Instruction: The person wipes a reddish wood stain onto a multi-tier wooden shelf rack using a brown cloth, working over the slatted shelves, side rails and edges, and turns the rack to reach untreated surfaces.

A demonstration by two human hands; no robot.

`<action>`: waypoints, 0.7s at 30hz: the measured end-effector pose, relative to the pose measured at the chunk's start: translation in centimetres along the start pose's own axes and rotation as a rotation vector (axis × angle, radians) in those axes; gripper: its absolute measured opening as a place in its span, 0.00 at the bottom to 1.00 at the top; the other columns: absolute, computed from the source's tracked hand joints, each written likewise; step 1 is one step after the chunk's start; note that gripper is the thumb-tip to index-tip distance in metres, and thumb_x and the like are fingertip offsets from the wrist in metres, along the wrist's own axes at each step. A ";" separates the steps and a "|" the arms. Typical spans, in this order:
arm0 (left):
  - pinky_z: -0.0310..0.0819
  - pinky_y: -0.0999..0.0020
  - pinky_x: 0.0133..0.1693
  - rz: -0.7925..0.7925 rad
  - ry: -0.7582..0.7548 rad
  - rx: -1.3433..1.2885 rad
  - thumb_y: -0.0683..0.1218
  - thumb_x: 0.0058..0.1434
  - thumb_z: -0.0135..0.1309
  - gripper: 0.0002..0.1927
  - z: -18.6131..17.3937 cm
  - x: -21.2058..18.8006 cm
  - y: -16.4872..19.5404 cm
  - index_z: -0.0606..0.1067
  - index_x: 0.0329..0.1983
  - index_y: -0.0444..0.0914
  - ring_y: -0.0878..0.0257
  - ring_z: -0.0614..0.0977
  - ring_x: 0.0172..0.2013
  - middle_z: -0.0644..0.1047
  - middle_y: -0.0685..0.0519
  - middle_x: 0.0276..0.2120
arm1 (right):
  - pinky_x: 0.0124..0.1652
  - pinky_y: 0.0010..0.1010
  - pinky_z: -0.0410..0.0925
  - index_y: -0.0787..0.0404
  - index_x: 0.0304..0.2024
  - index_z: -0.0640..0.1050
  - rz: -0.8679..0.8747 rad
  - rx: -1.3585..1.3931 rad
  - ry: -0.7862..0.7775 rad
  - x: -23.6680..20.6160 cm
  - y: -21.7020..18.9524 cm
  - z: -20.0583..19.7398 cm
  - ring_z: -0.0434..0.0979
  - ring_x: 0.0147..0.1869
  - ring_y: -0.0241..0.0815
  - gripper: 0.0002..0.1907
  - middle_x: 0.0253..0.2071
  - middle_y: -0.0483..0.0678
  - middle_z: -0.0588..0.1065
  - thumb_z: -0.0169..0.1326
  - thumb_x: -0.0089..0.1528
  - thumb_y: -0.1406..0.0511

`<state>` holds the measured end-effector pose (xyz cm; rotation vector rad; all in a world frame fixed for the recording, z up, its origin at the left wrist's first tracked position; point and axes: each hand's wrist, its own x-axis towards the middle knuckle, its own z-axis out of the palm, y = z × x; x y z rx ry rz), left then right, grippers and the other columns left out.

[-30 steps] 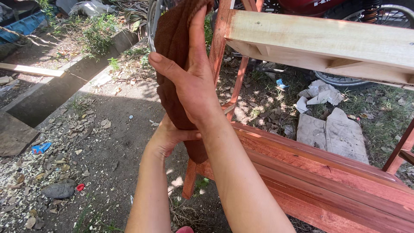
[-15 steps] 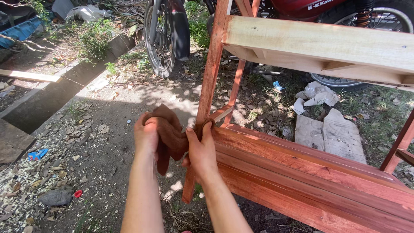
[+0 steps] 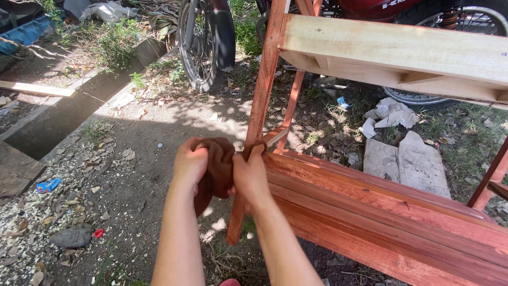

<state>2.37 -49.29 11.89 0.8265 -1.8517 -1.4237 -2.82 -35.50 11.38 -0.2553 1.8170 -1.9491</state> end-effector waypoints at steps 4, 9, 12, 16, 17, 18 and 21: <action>0.74 0.68 0.40 -0.043 -0.009 -0.119 0.37 0.55 0.48 0.15 0.1 -0.2 0.4 0.79 0.45 0.36 0.62 0.81 0.37 0.83 0.49 0.37 | 0.14 0.31 0.66 0.92 0.64 0.61 0.015 0.280 -0.085 1.0 -0.8 -0.8 0.65 0.15 0.37 0.34 0.25 0.53 0.68 0.48 0.70 0.62; 0.74 0.68 0.41 -0.024 0.021 0.010 0.37 0.55 0.46 0.16 0.6 -0.4 1.5 0.80 0.43 0.36 0.62 0.82 0.37 0.83 0.50 0.36 | 0.18 0.39 0.72 0.66 0.74 0.42 -0.034 -0.238 0.078 -0.6 -1.4 0.4 0.76 0.17 0.49 0.43 0.33 0.58 0.77 0.47 0.62 0.64; 0.74 0.68 0.40 -0.013 0.064 -0.072 0.38 0.57 0.47 0.14 0.5 -0.6 1.7 0.79 0.44 0.35 0.62 0.81 0.37 0.83 0.50 0.36 | 0.19 0.41 0.70 0.76 0.66 0.55 -0.094 -0.127 0.064 -0.2 -2.6 0.3 0.76 0.19 0.49 0.33 0.33 0.66 0.79 0.50 0.65 0.64; 0.75 0.69 0.40 -0.013 0.045 -0.165 0.40 0.58 0.47 0.14 0.2 -0.4 1.3 0.79 0.44 0.36 0.62 0.81 0.38 0.83 0.50 0.37 | 0.19 0.43 0.70 0.65 0.74 0.44 -0.018 -0.223 0.123 -0.3 -2.5 0.2 0.76 0.18 0.51 0.42 0.29 0.63 0.79 0.47 0.63 0.64; 0.75 0.68 0.40 -0.010 0.027 -0.092 0.39 0.56 0.47 0.14 0.4 -0.2 1.1 0.79 0.43 0.35 0.61 0.82 0.38 0.83 0.49 0.37 | 0.19 0.41 0.71 0.66 0.73 0.44 -0.064 -0.262 0.124 -0.6 -2.1 0.3 0.76 0.18 0.50 0.42 0.28 0.63 0.78 0.48 0.62 0.64; 0.75 0.68 0.40 -0.010 0.012 -0.009 0.38 0.54 0.47 0.15 0.5 0.0 1.0 0.79 0.43 0.34 0.60 0.82 0.37 0.83 0.48 0.37 | 0.20 0.40 0.72 0.67 0.73 0.44 -0.105 -0.295 0.119 -1.1 -1.6 0.6 0.77 0.18 0.50 0.43 0.27 0.63 0.78 0.48 0.62 0.64; 0.75 0.69 0.42 0.078 0.058 -0.021 0.37 0.53 0.46 0.16 1.1 0.7 0.4 0.79 0.43 0.34 0.61 0.83 0.38 0.83 0.49 0.37 | 0.19 0.37 0.72 0.74 0.62 0.60 -0.157 -0.293 0.121 0.1 -1.9 0.5 0.78 0.19 0.48 0.29 0.28 0.61 0.78 0.51 0.64 0.63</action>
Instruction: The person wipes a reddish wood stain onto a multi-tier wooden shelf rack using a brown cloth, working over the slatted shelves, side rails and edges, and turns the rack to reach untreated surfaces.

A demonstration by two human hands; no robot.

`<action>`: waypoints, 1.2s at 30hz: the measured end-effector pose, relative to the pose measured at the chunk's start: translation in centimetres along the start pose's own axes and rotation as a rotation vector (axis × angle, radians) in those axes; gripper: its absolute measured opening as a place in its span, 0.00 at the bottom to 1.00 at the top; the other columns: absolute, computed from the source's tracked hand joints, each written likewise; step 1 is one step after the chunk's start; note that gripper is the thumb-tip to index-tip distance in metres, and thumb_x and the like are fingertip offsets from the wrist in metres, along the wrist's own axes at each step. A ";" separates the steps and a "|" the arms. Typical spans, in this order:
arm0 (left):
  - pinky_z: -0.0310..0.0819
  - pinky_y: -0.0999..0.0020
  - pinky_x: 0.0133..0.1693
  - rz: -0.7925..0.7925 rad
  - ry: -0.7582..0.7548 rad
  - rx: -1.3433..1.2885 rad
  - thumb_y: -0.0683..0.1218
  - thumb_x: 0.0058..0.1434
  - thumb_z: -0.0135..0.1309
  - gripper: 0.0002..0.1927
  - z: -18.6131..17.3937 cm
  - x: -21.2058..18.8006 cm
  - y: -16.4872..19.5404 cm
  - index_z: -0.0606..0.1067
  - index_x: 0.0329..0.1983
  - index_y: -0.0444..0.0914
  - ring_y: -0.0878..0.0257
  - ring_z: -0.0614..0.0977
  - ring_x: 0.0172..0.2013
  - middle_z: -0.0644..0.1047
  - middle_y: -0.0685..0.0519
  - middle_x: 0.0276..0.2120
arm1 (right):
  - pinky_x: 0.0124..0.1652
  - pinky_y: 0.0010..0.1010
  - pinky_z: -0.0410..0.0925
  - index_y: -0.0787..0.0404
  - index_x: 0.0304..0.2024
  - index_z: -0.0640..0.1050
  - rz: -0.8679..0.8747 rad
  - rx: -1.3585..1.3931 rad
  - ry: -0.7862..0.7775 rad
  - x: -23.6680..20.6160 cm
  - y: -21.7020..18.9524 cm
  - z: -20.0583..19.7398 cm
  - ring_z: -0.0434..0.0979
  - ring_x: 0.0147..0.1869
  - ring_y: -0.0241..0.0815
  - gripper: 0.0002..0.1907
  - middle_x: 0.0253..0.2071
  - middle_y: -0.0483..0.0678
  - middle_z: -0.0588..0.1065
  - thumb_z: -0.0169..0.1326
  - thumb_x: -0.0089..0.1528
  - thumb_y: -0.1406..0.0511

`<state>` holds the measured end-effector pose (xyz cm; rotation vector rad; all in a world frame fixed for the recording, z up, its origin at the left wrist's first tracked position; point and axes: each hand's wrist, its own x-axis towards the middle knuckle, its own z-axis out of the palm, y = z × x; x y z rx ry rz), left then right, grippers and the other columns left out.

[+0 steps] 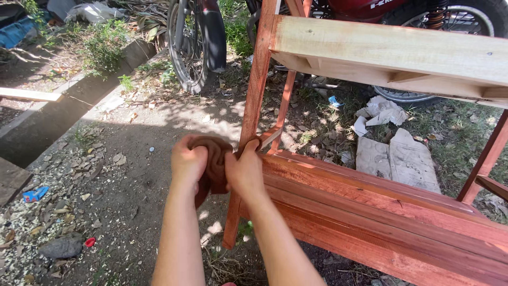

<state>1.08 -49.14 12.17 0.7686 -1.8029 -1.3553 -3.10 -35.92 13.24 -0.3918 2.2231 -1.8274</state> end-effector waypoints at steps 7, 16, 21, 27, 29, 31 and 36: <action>0.77 0.68 0.38 0.032 -0.033 -0.009 0.34 0.49 0.45 0.17 0.6 0.0 0.3 0.80 0.39 0.35 0.61 0.83 0.34 0.83 0.49 0.33 | 0.18 0.35 0.69 0.55 0.76 0.51 0.186 0.079 -0.050 -1.1 1.6 -1.3 0.75 0.19 0.46 0.37 0.31 0.51 0.76 0.46 0.65 0.65; 0.78 0.60 0.38 -0.266 -0.281 0.069 0.35 0.54 0.42 0.19 1.4 -0.1 4.5 0.81 0.42 0.36 0.56 0.83 0.33 0.82 0.46 0.33 | 0.15 0.28 0.64 0.52 0.71 0.60 0.116 0.358 -0.175 -5.1 1.7 -3.2 0.67 0.16 0.34 0.29 0.29 0.47 0.76 0.41 0.66 0.67; 0.77 0.64 0.41 -0.193 -0.068 0.094 0.37 0.53 0.45 0.18 1.1 -0.1 4.3 0.79 0.45 0.36 0.58 0.83 0.37 0.83 0.47 0.37 | 0.16 0.30 0.62 0.51 0.64 0.64 0.372 0.493 -0.178 -1.6 1.7 -3.0 0.58 0.12 0.36 0.22 0.21 0.45 0.70 0.43 0.67 0.61; 0.75 0.64 0.39 -0.108 -0.024 0.024 0.37 0.51 0.50 0.16 0.6 0.1 3.3 0.79 0.42 0.34 0.58 0.81 0.36 0.82 0.47 0.35 | 0.16 0.25 0.64 0.73 0.58 0.69 0.340 0.695 -0.296 3.6 0.9 -3.1 0.61 0.13 0.31 0.23 0.20 0.41 0.68 0.46 0.72 0.59; 0.75 0.64 0.39 -0.050 -0.031 0.023 0.37 0.50 0.49 0.16 0.5 -0.1 3.1 0.79 0.42 0.34 0.59 0.81 0.36 0.82 0.48 0.35 | 0.15 0.27 0.62 0.64 0.57 0.68 0.313 0.637 -0.262 2.3 0.8 -3.3 0.61 0.13 0.33 0.18 0.20 0.43 0.69 0.44 0.70 0.59; 0.76 0.67 0.40 -0.002 -0.034 0.025 0.36 0.49 0.47 0.17 1.0 -0.5 3.1 0.80 0.41 0.35 0.61 0.83 0.37 0.83 0.50 0.35 | 0.14 0.33 0.57 0.51 0.54 0.66 0.263 0.448 -0.151 -0.6 1.7 -2.8 0.61 0.11 0.40 0.15 0.18 0.48 0.70 0.43 0.65 0.61; 0.75 0.68 0.39 -0.058 -0.048 0.072 0.37 0.50 0.48 0.15 2.7 -1.5 3.8 0.81 0.39 0.36 0.62 0.82 0.34 0.83 0.50 0.32 | 0.20 0.35 0.66 0.57 0.65 0.69 0.108 0.217 -0.175 -0.5 3.3 -4.1 0.71 0.20 0.43 0.25 0.28 0.51 0.76 0.46 0.65 0.62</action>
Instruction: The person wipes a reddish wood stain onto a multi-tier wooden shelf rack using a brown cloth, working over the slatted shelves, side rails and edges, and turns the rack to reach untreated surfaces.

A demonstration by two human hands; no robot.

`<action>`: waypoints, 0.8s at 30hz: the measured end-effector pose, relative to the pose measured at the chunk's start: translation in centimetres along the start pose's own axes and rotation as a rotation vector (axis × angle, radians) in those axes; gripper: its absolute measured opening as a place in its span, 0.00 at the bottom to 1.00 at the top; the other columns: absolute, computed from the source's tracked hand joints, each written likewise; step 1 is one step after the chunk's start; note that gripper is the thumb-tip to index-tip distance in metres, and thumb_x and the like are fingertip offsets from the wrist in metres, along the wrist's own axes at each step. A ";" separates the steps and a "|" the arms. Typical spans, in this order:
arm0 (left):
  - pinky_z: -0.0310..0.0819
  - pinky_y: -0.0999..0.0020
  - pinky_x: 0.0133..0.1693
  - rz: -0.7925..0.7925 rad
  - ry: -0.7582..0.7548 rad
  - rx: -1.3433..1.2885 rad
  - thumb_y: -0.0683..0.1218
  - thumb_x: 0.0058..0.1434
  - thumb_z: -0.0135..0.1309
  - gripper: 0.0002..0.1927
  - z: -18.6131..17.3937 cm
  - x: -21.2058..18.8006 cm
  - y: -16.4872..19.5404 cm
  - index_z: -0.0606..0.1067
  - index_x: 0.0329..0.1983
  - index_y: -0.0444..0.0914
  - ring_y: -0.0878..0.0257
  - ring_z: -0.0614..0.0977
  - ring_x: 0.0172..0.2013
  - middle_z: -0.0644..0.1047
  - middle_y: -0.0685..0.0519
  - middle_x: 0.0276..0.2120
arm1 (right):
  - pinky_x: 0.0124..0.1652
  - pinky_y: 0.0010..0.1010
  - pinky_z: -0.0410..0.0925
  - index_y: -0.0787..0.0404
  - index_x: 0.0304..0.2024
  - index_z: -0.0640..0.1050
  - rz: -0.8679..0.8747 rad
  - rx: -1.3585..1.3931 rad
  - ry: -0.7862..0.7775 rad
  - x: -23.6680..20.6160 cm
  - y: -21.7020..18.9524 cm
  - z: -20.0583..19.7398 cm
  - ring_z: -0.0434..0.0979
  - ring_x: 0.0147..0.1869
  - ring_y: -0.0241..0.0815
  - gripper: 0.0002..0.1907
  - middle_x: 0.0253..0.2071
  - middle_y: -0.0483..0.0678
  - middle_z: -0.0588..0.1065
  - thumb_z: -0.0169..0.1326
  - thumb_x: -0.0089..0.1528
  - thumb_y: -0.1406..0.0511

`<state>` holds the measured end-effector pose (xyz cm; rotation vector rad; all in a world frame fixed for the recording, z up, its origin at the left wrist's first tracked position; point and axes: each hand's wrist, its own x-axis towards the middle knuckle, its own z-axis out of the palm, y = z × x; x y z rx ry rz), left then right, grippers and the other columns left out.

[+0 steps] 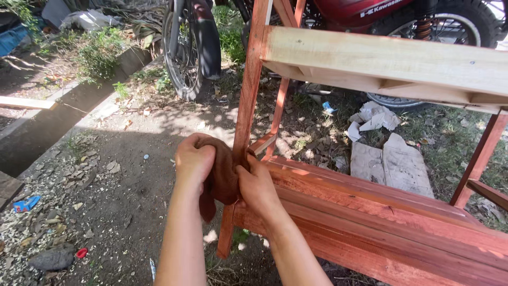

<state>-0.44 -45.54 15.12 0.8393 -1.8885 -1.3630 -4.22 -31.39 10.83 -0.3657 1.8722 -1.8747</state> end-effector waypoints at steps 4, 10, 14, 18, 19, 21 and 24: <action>0.74 0.67 0.38 0.055 0.084 -0.090 0.37 0.52 0.48 0.13 0.5 -0.3 1.4 0.79 0.38 0.34 0.63 0.79 0.32 0.81 0.50 0.31 | 0.50 0.38 0.72 0.62 0.72 0.61 -0.458 -0.212 0.153 4.2 -4.3 -1.8 0.82 0.51 0.48 0.36 0.49 0.57 0.79 0.52 0.61 0.64; 0.74 0.71 0.35 0.012 0.118 -0.311 0.34 0.46 0.55 0.16 -0.6 0.0 3.6 0.76 0.40 0.35 0.66 0.79 0.30 0.81 0.54 0.31 | 0.56 0.45 0.68 0.67 0.64 0.67 -0.361 -0.523 0.291 7.4 -12.0 -0.9 0.79 0.56 0.62 0.32 0.48 0.65 0.79 0.54 0.61 0.57; 0.76 0.68 0.33 -0.025 0.114 -0.186 0.34 0.48 0.51 0.17 -1.9 -0.2 4.2 0.77 0.42 0.37 0.65 0.81 0.30 0.81 0.51 0.32 | 0.51 0.50 0.71 0.70 0.59 0.66 -0.321 -0.590 0.227 4.3 -7.0 0.7 0.80 0.48 0.68 0.30 0.40 0.69 0.79 0.52 0.58 0.61; 0.74 0.66 0.32 -0.013 -0.040 -0.067 0.34 0.50 0.51 0.15 -1.7 -1.0 3.8 0.80 0.41 0.35 0.64 0.80 0.30 0.82 0.49 0.31 | 0.35 0.44 0.71 0.77 0.48 0.74 -0.211 -0.388 0.068 2.0 -3.6 0.3 0.81 0.36 0.58 0.23 0.34 0.64 0.79 0.53 0.61 0.61; 0.74 0.66 0.32 -0.011 -0.091 -0.065 0.34 0.50 0.52 0.15 -1.7 -1.2 3.7 0.80 0.40 0.35 0.64 0.80 0.29 0.82 0.49 0.31 | 0.29 0.42 0.71 0.76 0.44 0.78 -0.107 -0.295 -0.009 1.7 -3.6 -0.3 0.81 0.32 0.53 0.22 0.33 0.61 0.80 0.53 0.62 0.60; 0.74 0.68 0.34 0.102 -0.059 0.066 0.33 0.45 0.55 0.19 -1.5 -1.4 3.4 0.79 0.42 0.36 0.65 0.80 0.31 0.81 0.52 0.31 | 0.25 0.37 0.71 0.73 0.43 0.77 -0.109 -0.373 -0.081 1.5 -4.5 -2.1 0.80 0.30 0.46 0.19 0.32 0.56 0.79 0.52 0.62 0.61; 0.74 0.67 0.33 0.062 -0.125 0.016 0.34 0.46 0.53 0.18 -1.2 -1.8 3.3 0.81 0.42 0.36 0.63 0.80 0.30 0.81 0.50 0.30 | 0.19 0.33 0.58 0.66 0.50 0.81 -0.043 -0.322 -0.238 1.6 -5.6 -5.2 0.68 0.22 0.45 0.17 0.28 0.57 0.76 0.50 0.63 0.64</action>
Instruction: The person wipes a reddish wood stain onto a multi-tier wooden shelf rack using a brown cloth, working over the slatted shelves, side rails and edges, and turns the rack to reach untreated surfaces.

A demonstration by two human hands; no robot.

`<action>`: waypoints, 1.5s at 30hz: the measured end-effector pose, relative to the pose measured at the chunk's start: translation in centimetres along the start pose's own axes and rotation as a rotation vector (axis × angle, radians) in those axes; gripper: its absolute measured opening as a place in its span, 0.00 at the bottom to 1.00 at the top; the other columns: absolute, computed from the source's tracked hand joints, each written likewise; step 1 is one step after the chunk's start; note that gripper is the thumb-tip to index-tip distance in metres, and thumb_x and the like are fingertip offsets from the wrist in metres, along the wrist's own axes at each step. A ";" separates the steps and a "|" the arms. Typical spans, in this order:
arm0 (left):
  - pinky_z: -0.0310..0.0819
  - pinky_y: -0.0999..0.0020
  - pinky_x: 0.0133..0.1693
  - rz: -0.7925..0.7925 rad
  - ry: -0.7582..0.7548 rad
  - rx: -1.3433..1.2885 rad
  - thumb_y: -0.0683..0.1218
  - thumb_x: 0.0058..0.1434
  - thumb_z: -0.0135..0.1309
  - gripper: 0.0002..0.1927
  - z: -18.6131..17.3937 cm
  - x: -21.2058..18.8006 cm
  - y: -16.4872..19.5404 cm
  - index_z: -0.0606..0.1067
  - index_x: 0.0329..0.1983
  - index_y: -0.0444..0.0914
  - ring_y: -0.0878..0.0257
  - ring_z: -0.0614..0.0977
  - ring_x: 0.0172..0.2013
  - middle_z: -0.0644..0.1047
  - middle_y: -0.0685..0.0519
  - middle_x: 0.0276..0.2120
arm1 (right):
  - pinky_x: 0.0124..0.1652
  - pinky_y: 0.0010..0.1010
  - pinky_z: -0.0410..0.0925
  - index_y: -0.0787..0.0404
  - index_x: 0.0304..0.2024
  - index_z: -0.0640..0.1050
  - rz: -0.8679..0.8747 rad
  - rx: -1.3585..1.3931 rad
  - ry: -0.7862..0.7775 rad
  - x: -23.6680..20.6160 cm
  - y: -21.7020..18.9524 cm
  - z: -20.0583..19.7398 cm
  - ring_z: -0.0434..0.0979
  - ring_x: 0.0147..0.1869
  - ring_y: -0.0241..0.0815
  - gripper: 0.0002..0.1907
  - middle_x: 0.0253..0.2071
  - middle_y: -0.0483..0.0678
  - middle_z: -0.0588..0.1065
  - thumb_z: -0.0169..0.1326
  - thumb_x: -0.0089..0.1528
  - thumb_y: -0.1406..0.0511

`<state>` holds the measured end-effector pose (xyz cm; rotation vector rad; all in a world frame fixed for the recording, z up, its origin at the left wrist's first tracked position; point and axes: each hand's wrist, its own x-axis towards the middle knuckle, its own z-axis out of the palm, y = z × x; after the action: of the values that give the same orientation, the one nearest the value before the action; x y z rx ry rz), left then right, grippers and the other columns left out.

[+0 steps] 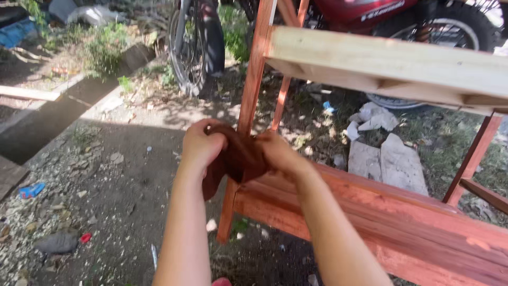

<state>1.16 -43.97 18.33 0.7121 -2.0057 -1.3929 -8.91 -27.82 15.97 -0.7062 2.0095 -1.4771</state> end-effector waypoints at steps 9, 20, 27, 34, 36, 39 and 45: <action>0.76 0.66 0.38 0.006 -0.117 0.274 0.35 0.48 0.55 0.17 -3.4 -0.3 -1.7 0.81 0.41 0.39 0.61 0.84 0.34 0.84 0.48 0.32 | 0.68 0.37 0.59 0.69 0.68 0.64 -0.330 0.003 0.363 -1.3 7.0 12.9 0.68 0.73 0.56 0.26 0.68 0.64 0.66 0.44 0.67 0.68; 0.76 0.63 0.38 -0.049 -0.242 0.326 0.36 0.47 0.53 0.17 -4.9 -1.4 -2.7 0.80 0.41 0.38 0.57 0.82 0.33 0.82 0.47 0.30 | 0.29 0.36 0.63 0.65 0.70 0.60 0.044 0.720 0.335 -2.5 6.9 14.0 0.72 0.34 0.45 0.29 0.44 0.59 0.77 0.45 0.67 0.65; 0.77 0.61 0.39 -0.101 -0.413 0.417 0.35 0.42 0.56 0.22 -6.4 -1.2 -3.3 0.80 0.43 0.39 0.56 0.84 0.35 0.83 0.47 0.31 | 0.17 0.28 0.60 0.66 0.64 0.66 0.020 0.571 0.304 -3.8 7.3 14.8 0.69 0.23 0.34 0.26 0.29 0.47 0.74 0.49 0.66 0.60; 0.79 0.58 0.44 -0.127 -0.627 0.617 0.38 0.38 0.61 0.28 -6.8 -0.4 -3.0 0.79 0.47 0.43 0.51 0.86 0.40 0.84 0.45 0.35 | 0.19 0.28 0.57 0.59 0.59 0.74 0.206 0.596 0.202 -6.9 6.9 16.0 0.68 0.23 0.35 0.23 0.30 0.47 0.74 0.50 0.65 0.57; 0.76 0.63 0.46 -0.104 -0.643 0.663 0.38 0.39 0.63 0.27 -7.1 -0.1 -2.5 0.80 0.47 0.44 0.55 0.84 0.42 0.84 0.48 0.37 | 0.23 0.28 0.63 0.61 0.56 0.81 0.175 0.513 0.127 -6.8 6.2 15.9 0.75 0.28 0.34 0.20 0.36 0.48 0.81 0.54 0.66 0.58; 0.78 0.64 0.43 -0.060 -0.587 0.407 0.35 0.42 0.56 0.25 -8.6 -0.3 -1.7 0.82 0.46 0.42 0.56 0.85 0.41 0.85 0.47 0.37 | 0.46 0.39 0.74 0.62 0.58 0.78 -0.568 -0.005 0.224 -5.5 3.5 14.4 0.84 0.49 0.48 0.20 0.47 0.56 0.83 0.51 0.65 0.62; 0.84 0.66 0.43 -0.087 0.013 -0.302 0.32 0.48 0.55 0.27 -7.4 0.3 1.7 0.73 0.55 0.36 0.54 0.86 0.44 0.81 0.45 0.47 | 0.57 0.42 0.72 0.56 0.74 0.61 -0.528 -0.072 0.563 -0.9 -4.3 5.6 0.78 0.61 0.54 0.35 0.58 0.60 0.75 0.51 0.67 0.54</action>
<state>6.20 -48.32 22.06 0.6757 -1.7198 -1.6908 -4.00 -32.12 18.82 -0.9906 2.4154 -2.0999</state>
